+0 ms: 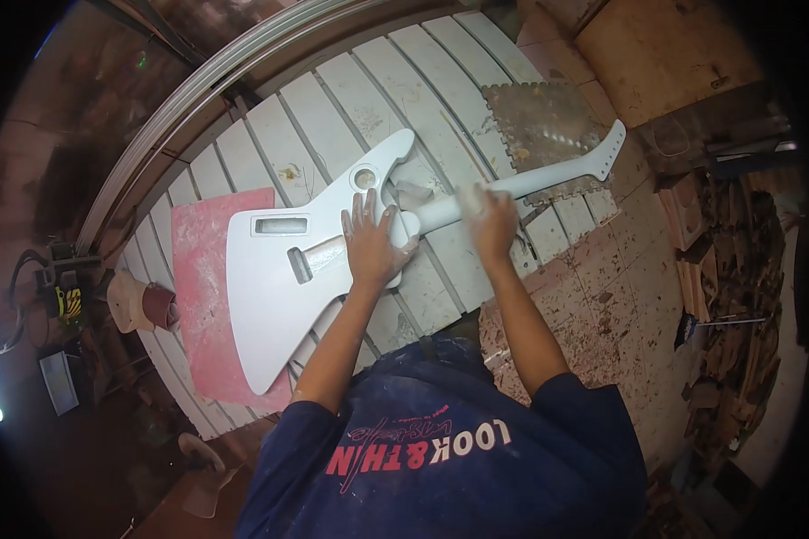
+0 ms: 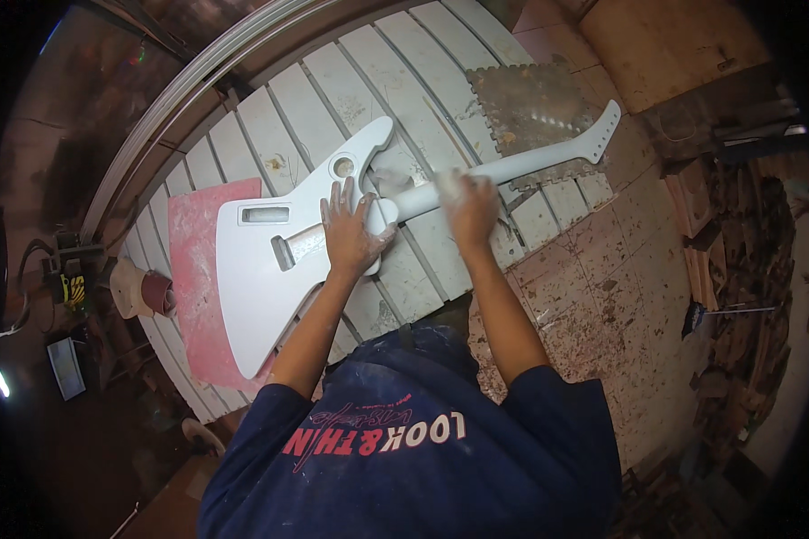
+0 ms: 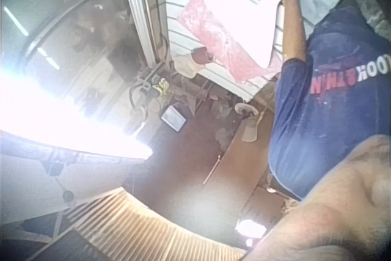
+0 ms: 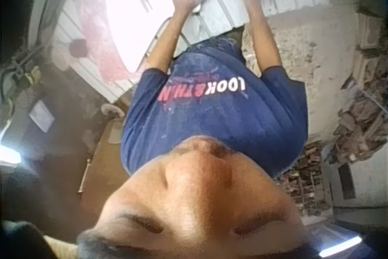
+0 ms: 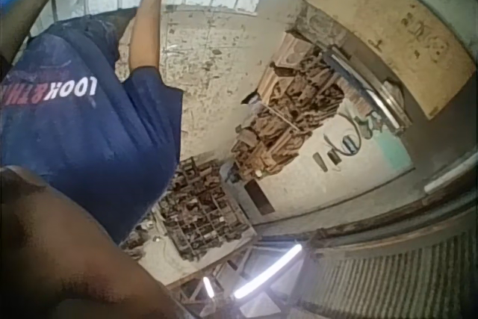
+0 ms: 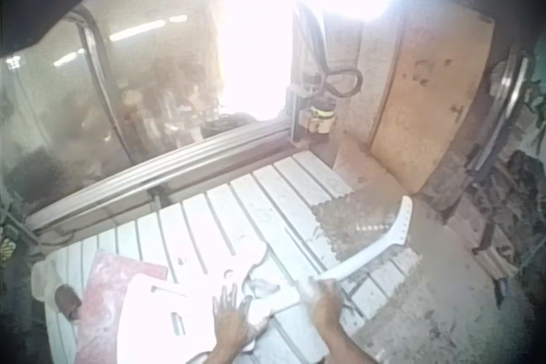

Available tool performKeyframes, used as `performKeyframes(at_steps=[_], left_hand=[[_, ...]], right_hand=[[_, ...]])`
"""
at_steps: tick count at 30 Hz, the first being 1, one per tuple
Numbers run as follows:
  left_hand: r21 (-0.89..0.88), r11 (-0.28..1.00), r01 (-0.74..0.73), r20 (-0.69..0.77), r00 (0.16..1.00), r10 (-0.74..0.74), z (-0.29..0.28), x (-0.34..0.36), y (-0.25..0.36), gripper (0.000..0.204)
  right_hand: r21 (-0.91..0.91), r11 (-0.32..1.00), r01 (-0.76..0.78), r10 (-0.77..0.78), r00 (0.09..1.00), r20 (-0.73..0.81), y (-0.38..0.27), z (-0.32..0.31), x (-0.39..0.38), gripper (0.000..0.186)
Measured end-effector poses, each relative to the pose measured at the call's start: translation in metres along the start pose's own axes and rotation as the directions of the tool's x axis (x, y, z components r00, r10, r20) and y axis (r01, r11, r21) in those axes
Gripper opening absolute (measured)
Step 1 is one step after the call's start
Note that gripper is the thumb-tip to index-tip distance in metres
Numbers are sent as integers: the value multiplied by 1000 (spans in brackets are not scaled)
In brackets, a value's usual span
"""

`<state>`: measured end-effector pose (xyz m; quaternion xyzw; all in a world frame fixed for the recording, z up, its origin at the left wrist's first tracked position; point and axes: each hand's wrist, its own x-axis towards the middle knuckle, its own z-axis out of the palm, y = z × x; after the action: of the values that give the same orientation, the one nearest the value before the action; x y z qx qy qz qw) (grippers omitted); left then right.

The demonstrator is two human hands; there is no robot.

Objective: The person sands the white-painted surface of a guitar body and neck by hand with a piece of sandpaper.

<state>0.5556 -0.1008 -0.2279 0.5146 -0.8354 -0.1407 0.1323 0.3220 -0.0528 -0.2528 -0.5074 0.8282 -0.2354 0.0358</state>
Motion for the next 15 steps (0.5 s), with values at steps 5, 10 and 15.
performKeyframes(at_steps=[5, 10, 15], left_hand=[[-24, 1000, -5, -3, 1000, 5, 0, 5, 6, 72], [-34, 999, -11, -4, 1000, 11, 0, 5, 10, 69], [-29, 999, -22, -47, 999, 20, 2, 5, 5, 67]], right_hand=[[26, 983, 181, -183, 977, 113, -21, 9, -33, 63], [-85, 992, 92, -94, 995, -18, 6, 14, -12, 63], [-30, 984, 178, -174, 980, 92, 13, 12, -9, 62]])
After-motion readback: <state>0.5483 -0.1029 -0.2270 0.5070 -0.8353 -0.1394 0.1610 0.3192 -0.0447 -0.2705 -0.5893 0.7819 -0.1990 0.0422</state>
